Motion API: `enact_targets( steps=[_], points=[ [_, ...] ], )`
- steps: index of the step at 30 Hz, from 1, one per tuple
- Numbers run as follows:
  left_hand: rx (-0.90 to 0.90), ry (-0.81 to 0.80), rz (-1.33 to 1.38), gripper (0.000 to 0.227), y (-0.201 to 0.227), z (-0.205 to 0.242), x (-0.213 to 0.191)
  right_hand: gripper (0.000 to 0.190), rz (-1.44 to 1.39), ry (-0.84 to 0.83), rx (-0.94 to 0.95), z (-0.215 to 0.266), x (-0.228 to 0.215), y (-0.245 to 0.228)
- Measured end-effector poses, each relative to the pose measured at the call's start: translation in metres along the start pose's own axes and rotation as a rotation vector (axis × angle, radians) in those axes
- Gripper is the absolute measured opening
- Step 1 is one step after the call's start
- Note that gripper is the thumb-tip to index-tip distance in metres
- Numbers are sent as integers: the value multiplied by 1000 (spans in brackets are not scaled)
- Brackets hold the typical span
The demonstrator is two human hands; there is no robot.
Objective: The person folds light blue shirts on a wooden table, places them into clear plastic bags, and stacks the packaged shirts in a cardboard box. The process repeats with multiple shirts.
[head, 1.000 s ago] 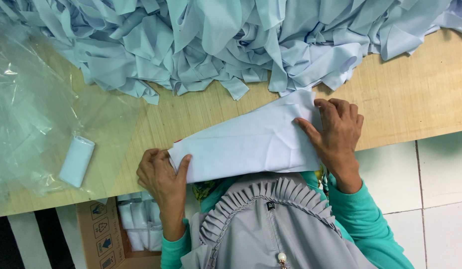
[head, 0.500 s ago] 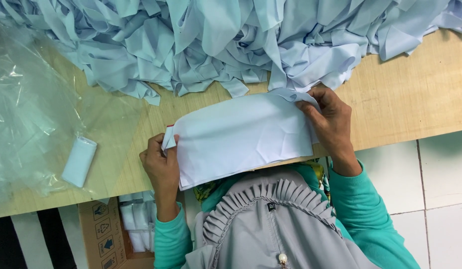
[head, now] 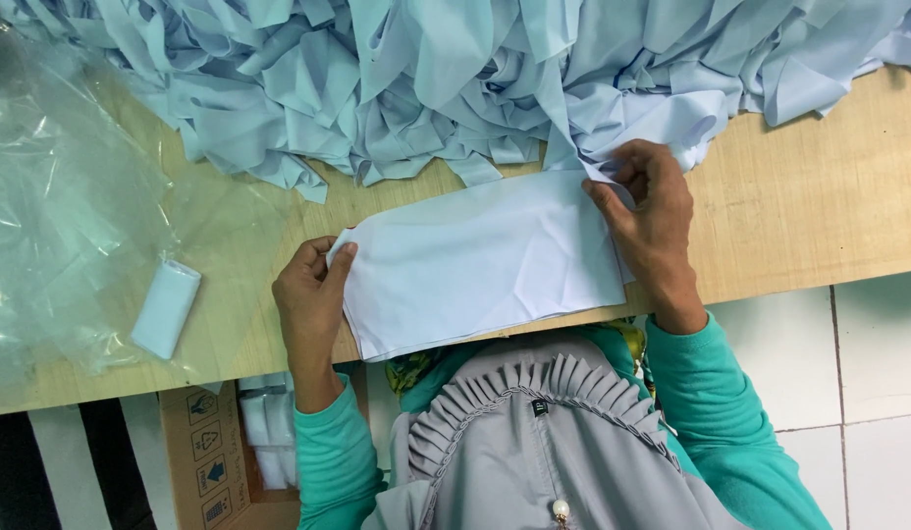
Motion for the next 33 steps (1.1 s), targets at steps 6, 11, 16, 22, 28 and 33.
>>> enact_targets(
  steps=[6, 11, 16, 22, 28, 33],
  points=[
    [28, 40, -53, 32, -22, -9, -6, 35, 515, 35, -207, 21, -4, -5],
    [7, 38, -36, 29, 6, 3, -6, 32, 703, -39, -157, 25, 4, 1],
    [-16, 41, -32, 39, 0, 2, -3, 21, 551, -64, -175, 22, 8, 13],
    [-27, 32, 1, 39, -9, 0, 0, 17, 389, -19, -186, 11, 1, 8],
    [-66, 5, -13, 46, 0, -2, -1, 36, 457, -63, -88, 10, -1, 18],
    [-80, -150, -41, 34, 10, -11, -2, 44, 420, -64, -8, 4, -8, 20]
  ],
)
Point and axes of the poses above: each hand's wrist, its own z-axis away from the middle knuckle, its own x-axis out of the palm, y = z × x, the point moved 6 cm from there along -z, towards the middle knuckle, and after that the axes turned 4 degrees about -z, right-handed, at the moved point
